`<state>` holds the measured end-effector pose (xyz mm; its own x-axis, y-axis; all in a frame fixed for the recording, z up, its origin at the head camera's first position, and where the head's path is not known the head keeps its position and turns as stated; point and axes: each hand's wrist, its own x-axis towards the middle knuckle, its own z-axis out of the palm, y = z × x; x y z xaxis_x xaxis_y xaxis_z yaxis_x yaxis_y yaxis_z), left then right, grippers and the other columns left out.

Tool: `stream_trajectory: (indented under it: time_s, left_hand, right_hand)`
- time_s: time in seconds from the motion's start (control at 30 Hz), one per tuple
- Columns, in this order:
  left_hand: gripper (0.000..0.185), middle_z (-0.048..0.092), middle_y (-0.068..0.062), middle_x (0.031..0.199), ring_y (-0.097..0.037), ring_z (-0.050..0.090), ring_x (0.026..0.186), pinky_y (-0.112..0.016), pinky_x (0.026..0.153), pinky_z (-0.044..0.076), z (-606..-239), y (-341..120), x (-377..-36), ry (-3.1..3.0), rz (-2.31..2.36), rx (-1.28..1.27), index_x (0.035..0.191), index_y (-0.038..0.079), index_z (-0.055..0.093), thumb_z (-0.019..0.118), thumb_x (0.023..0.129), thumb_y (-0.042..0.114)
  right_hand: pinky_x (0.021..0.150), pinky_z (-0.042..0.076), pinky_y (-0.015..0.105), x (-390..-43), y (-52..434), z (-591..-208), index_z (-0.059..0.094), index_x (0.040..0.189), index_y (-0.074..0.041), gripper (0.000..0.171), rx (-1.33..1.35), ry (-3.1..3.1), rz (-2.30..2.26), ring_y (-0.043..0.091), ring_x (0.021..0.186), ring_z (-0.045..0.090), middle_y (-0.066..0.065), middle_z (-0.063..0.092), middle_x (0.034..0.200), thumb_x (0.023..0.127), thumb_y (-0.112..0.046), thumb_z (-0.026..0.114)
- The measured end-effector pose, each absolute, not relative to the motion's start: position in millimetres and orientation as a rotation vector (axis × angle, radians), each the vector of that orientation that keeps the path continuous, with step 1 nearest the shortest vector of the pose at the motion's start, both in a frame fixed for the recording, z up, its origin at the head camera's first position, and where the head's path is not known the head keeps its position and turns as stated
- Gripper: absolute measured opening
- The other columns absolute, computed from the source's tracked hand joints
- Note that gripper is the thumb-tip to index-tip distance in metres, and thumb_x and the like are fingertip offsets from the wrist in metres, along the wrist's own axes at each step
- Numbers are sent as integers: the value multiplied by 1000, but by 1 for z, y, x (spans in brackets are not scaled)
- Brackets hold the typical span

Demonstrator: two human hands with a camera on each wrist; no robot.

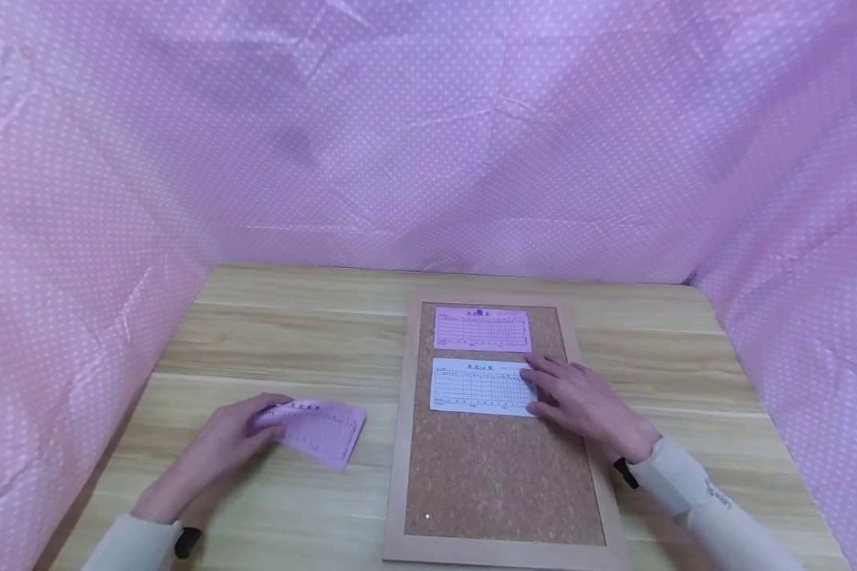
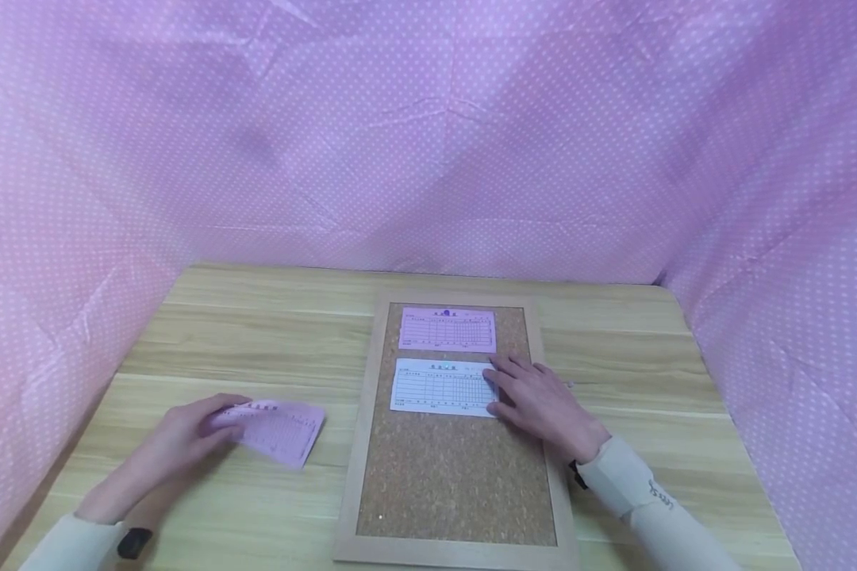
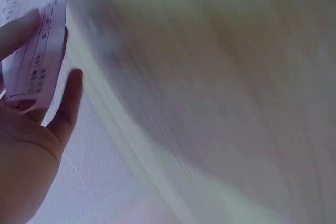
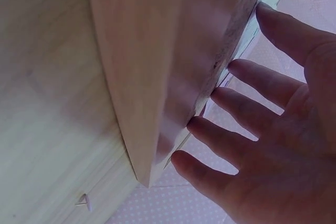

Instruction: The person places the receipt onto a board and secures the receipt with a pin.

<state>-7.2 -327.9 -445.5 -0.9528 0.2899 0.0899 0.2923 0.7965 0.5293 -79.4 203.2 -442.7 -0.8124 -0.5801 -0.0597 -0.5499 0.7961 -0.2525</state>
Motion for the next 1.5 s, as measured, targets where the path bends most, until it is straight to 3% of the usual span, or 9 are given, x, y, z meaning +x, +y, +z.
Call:
stream_trajectory:
  time_s: [0.07,0.17,0.43,0.6,0.8,1.1,1.33,1.5]
  left_hand:
    - [46,76,-6,100,-15,70,81,-35,69,61,-443,-325,-7,-2939,-936,-462,125,7,70,83,82,-1]
    - [45,76,-7,100,-10,66,78,-28,66,57,-437,-318,-7,-2916,-992,-397,126,7,70,83,83,1]
    - [42,77,-6,107,-14,68,92,-28,83,56,-428,-300,-11,-2874,-1097,-328,128,9,70,82,88,7]
    - [42,76,-4,107,-7,67,90,-23,82,54,-428,-287,-13,-2837,-1191,-346,128,9,70,81,88,5]
    - [43,76,-6,110,-11,67,92,-25,83,54,-428,-268,-17,-2825,-1306,-313,130,8,69,81,89,6]
    - [45,75,-9,114,-20,70,96,-28,85,56,-428,-240,-21,-2768,-1426,-299,132,8,68,80,89,5]
    - [45,76,-10,111,-17,70,93,-26,81,55,-427,-220,-23,-2707,-1474,-316,130,6,69,81,87,2]
    - [44,76,-7,111,-16,70,93,-26,82,56,-425,-205,-24,-2668,-1569,-334,130,6,69,80,87,3]
  right_hand:
    - [110,39,67,-80,202,-442,59,145,-3,57,-899,2851,-341,46,143,43,22,46,156,98,-33,72]
    - [108,41,67,-81,201,-442,60,144,-3,56,-903,2861,-359,47,141,45,23,47,155,98,-32,73]
    - [109,44,61,-83,204,-442,61,140,0,56,-946,2894,-487,45,137,50,26,50,151,95,-29,77]
    - [112,42,60,-83,209,-440,56,146,-1,59,-855,2886,-632,44,139,48,23,48,154,97,-28,75]
    - [114,37,64,-81,211,-434,51,151,-3,62,-754,2863,-760,46,143,43,23,43,158,99,-30,72]
    - [114,38,63,-75,204,-425,54,149,-4,58,-729,2869,-838,42,144,42,19,45,158,101,-33,70]
    - [111,41,63,-68,198,-421,58,145,-6,53,-763,2886,-978,41,142,46,19,48,156,101,-32,70]
    - [110,42,63,-63,195,-418,61,141,-4,47,-762,2923,-1129,42,138,50,20,53,151,99,-22,72]
